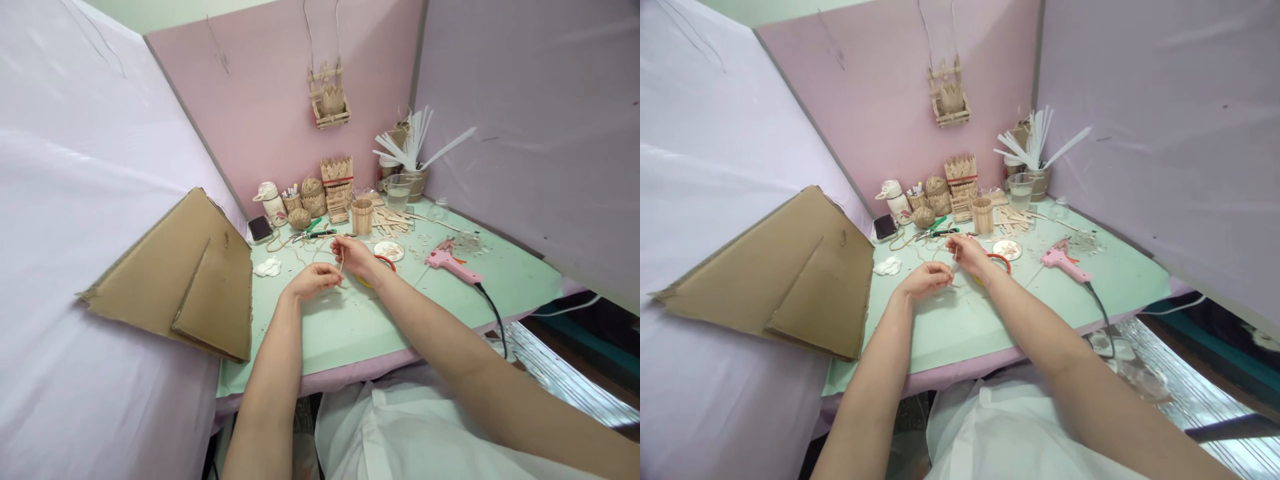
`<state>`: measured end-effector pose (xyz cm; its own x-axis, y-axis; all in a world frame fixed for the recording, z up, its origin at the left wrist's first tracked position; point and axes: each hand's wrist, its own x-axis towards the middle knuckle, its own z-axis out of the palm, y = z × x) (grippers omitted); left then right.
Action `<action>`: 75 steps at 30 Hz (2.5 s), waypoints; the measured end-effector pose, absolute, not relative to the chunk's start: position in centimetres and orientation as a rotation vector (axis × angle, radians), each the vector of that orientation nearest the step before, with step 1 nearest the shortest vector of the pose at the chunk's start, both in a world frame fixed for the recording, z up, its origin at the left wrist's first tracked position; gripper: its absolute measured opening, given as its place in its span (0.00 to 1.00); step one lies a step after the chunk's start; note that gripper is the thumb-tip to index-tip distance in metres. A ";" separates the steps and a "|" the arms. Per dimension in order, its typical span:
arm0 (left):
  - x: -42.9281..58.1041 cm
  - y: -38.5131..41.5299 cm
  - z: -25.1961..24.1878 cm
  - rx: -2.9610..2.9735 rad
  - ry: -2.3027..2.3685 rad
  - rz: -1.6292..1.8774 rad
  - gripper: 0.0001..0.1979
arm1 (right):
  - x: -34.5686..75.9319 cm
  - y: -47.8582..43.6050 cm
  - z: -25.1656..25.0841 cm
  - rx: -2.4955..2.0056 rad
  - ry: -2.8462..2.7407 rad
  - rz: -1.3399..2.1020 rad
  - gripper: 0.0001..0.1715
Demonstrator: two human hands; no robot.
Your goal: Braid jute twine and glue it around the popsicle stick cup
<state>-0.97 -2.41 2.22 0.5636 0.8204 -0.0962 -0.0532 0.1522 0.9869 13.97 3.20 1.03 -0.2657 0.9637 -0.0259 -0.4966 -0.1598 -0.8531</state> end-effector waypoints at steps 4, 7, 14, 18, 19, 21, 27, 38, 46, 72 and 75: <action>-1.8 -3.4 2.8 1.353 0.643 0.595 0.16 | 15.3 4.4 1.2 -0.794 -0.540 1.576 0.06; -2.2 -3.4 3.2 1.249 0.607 0.886 0.18 | 16.1 5.2 1.4 -0.874 -0.367 1.342 0.08; -1.8 -1.8 3.7 0.893 0.723 1.327 0.11 | 14.7 3.3 1.1 -1.133 -1.335 1.005 0.25; -1.1 -1.1 3.1 0.898 0.787 1.387 0.13 | 13.6 1.7 0.9 -1.371 -1.911 0.728 0.32; -1.0 -1.0 3.0 0.899 0.807 1.421 0.13 | 13.6 1.5 1.0 -1.429 -1.960 0.662 0.33; -1.0 -0.7 2.7 0.879 0.871 1.509 0.13 | 13.7 1.4 1.3 -1.514 -1.986 0.548 0.33; -2.1 0.2 2.3 0.673 1.003 1.870 0.13 | 14.8 1.5 2.0 -1.609 -1.974 0.198 0.18; -4.0 0.3 3.0 0.822 1.359 2.429 0.12 | 15.9 0.8 1.9 -1.977 -2.189 0.235 0.24; -3.8 -0.1 3.4 1.234 1.443 2.612 0.10 | 16.0 1.2 1.6 -2.030 -2.087 0.215 0.21; -2.6 -0.2 2.6 1.230 1.470 2.355 0.10 | 16.0 1.8 1.1 -1.839 -2.036 0.000 0.16; -2.6 -0.1 2.4 1.222 1.473 2.340 0.10 | 16.0 2.0 1.4 -1.645 -1.889 0.077 0.19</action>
